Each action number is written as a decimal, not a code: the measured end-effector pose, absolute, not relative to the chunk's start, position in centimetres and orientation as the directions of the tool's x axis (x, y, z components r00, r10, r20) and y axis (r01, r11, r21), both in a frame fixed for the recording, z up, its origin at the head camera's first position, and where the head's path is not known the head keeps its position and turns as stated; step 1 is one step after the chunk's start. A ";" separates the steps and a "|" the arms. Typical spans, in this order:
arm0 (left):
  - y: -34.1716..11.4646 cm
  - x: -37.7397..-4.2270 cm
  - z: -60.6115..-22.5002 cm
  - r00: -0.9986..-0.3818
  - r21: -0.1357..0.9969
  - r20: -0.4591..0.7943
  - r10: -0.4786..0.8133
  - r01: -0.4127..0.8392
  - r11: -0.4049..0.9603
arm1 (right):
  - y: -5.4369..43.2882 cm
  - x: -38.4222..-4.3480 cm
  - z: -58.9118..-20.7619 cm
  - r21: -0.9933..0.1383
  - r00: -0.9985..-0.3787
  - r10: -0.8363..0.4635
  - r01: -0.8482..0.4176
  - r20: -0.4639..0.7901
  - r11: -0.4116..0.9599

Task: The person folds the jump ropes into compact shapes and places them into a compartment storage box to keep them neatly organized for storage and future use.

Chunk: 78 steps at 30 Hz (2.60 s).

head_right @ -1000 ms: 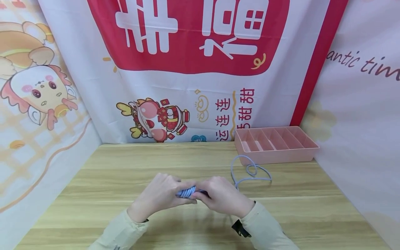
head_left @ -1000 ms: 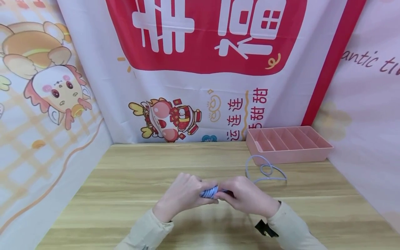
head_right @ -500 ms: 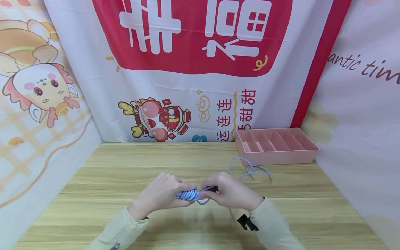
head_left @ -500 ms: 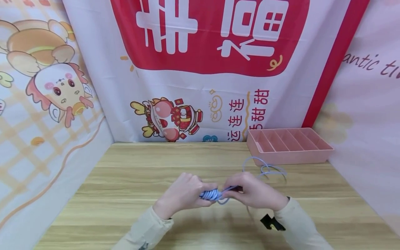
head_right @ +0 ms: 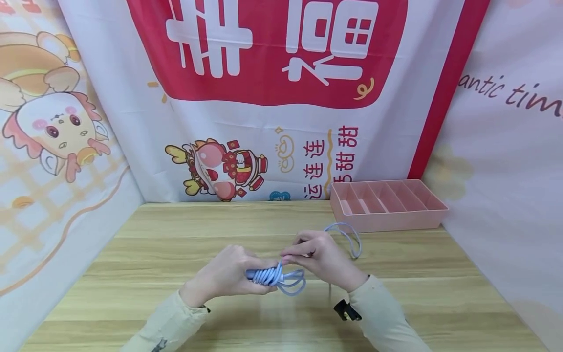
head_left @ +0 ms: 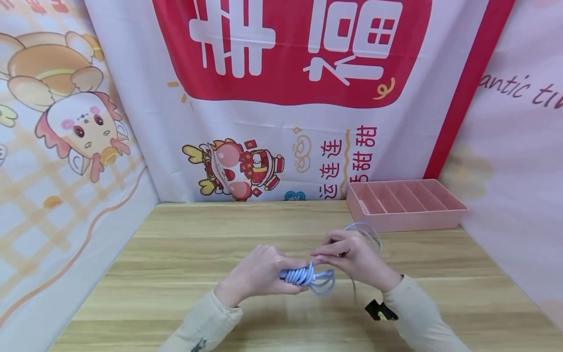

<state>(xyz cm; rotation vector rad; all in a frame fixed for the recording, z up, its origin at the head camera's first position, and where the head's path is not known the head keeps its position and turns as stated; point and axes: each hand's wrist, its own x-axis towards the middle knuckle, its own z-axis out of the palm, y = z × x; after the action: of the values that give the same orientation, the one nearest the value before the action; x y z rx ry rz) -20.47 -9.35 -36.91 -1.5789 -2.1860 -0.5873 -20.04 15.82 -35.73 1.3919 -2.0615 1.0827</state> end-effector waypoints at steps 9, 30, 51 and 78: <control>-9.2 -20.2 -36.4 -0.295 0.209 0.553 0.780 0.955 0.212 | 16.0 -20.9 -36.6 -0.447 -0.451 -0.590 -0.879 0.670 0.164; -8.8 -19.7 -35.7 -0.320 0.274 0.690 0.650 0.946 0.175 | 16.4 -21.1 -37.0 -0.702 -0.630 -0.579 -0.700 0.517 0.135; -8.4 -19.1 -35.5 -0.533 0.578 0.667 0.521 0.811 0.091 | 16.0 -21.1 -38.0 -0.766 -0.713 -0.570 -0.607 0.408 0.211; -8.7 -19.3 -35.6 -0.873 0.830 0.422 0.243 0.480 0.285 | 13.7 -19.3 -37.2 -0.574 -0.601 -0.683 -0.756 0.416 0.315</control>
<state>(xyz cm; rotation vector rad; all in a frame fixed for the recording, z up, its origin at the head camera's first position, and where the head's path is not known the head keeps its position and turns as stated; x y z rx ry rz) -19.26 -8.73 -35.56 -0.6699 -2.3381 -1.6275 -19.31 13.70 -37.17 1.3546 -2.4682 1.1620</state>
